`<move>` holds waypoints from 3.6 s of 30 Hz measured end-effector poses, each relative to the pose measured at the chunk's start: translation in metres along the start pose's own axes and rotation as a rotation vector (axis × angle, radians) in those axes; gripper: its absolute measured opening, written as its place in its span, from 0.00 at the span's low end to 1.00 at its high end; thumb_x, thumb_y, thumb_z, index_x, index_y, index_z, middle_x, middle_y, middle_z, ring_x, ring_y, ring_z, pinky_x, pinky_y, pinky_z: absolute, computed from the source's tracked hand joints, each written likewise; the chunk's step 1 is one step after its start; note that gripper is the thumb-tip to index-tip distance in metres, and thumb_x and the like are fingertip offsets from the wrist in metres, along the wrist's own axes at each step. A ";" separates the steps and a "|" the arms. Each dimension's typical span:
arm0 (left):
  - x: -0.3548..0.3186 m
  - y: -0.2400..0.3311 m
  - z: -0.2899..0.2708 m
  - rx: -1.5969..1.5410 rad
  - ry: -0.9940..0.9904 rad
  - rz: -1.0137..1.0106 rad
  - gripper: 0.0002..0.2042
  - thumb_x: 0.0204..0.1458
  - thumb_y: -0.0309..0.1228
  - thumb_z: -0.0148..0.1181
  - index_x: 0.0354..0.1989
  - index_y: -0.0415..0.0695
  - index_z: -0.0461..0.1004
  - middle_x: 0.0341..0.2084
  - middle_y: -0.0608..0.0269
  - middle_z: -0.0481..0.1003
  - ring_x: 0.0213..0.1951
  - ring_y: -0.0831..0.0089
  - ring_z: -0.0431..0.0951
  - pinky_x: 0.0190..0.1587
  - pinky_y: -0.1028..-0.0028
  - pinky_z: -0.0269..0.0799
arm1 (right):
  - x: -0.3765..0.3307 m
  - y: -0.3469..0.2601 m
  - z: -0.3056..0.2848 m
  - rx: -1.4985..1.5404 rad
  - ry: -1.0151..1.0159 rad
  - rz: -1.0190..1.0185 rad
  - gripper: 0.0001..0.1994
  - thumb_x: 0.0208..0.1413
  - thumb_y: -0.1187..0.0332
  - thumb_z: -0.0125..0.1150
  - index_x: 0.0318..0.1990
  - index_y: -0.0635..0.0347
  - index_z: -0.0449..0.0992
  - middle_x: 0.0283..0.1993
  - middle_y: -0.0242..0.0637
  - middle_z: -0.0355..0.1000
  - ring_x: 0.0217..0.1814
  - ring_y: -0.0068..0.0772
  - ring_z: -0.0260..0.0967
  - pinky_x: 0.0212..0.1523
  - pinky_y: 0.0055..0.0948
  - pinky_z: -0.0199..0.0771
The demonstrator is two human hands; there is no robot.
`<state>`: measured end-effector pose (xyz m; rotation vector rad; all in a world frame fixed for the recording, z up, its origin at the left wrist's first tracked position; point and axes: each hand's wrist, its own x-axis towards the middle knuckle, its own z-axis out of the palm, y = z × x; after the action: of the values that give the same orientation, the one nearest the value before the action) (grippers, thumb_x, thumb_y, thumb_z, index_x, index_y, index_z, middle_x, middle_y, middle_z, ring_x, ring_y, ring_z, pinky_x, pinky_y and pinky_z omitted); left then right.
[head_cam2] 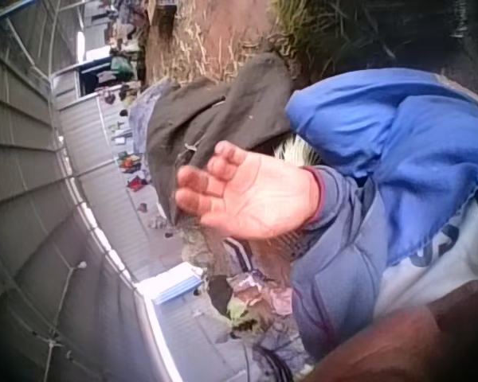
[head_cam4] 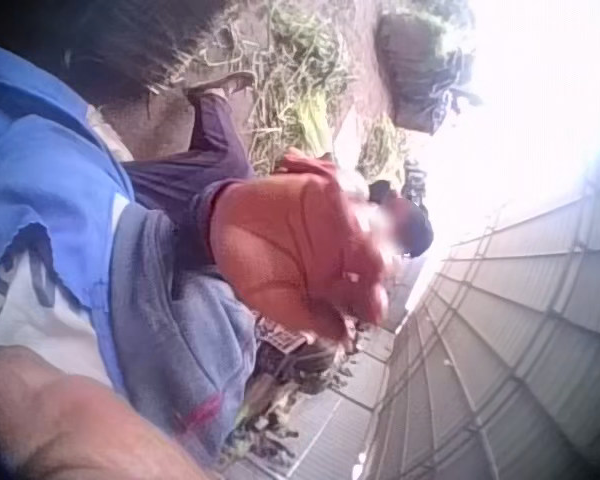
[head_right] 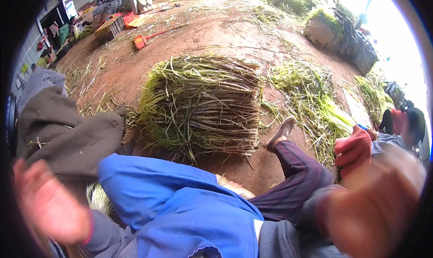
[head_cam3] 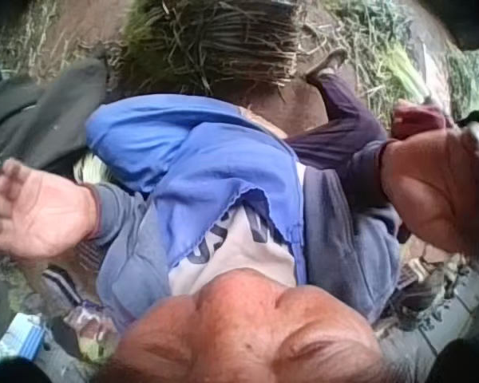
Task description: The person sits on the ground and repeatedly pulls apart long green plant stalks by hand, separating the fibrous strands and discarding the remaining material. The process is continuous and repetitive throughout the clip.
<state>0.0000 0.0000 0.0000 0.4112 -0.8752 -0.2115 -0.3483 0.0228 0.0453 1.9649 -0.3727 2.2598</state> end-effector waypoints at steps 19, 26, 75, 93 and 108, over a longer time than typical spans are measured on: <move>-0.261 -0.172 -0.089 0.227 0.187 -2.076 0.09 0.57 0.26 0.51 0.45 0.41 0.71 0.38 0.60 0.76 0.36 0.72 0.75 0.40 0.71 0.74 | -0.530 0.187 0.075 -0.194 -1.166 1.765 0.22 0.49 0.63 0.61 0.51 0.65 0.73 0.49 0.56 0.73 0.54 0.52 0.70 0.54 0.40 0.70; -0.243 -0.204 -0.078 0.207 0.117 -2.067 0.10 0.56 0.26 0.53 0.46 0.40 0.70 0.36 0.58 0.76 0.34 0.70 0.76 0.38 0.70 0.75 | -0.414 0.221 0.067 -0.215 -0.701 1.371 0.08 0.55 0.66 0.59 0.38 0.59 0.78 0.36 0.44 0.76 0.40 0.48 0.75 0.40 0.37 0.74; -0.239 -0.220 -0.018 -0.232 -0.054 -1.849 0.07 0.59 0.28 0.55 0.41 0.39 0.75 0.32 0.61 0.78 0.25 0.82 0.73 0.26 0.80 0.68 | -0.288 0.116 0.021 0.212 -0.427 1.817 0.13 0.59 0.67 0.60 0.45 0.67 0.71 0.39 0.34 0.73 0.42 0.19 0.69 0.43 0.23 0.73; -0.172 -0.205 -0.013 -0.095 -0.009 -1.355 0.05 0.58 0.26 0.57 0.38 0.38 0.76 0.34 0.57 0.78 0.30 0.76 0.79 0.34 0.78 0.80 | -0.400 0.218 -0.141 -1.128 -0.858 1.478 0.08 0.47 0.67 0.62 0.31 0.60 0.77 0.31 0.41 0.73 0.33 0.40 0.72 0.36 0.38 0.72; -0.229 -0.197 -0.005 0.043 -0.110 -1.644 0.03 0.54 0.24 0.60 0.35 0.40 0.76 0.28 0.60 0.79 0.26 0.73 0.79 0.30 0.75 0.77 | -0.274 0.149 0.070 0.360 -0.169 1.697 0.11 0.60 0.65 0.59 0.39 0.66 0.76 0.34 0.28 0.72 0.38 0.14 0.66 0.39 0.17 0.68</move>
<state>-0.1416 -0.0974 -0.2481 1.0970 -0.4494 -1.7290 -0.2787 -0.1204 -0.2314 2.2686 -2.6064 2.8859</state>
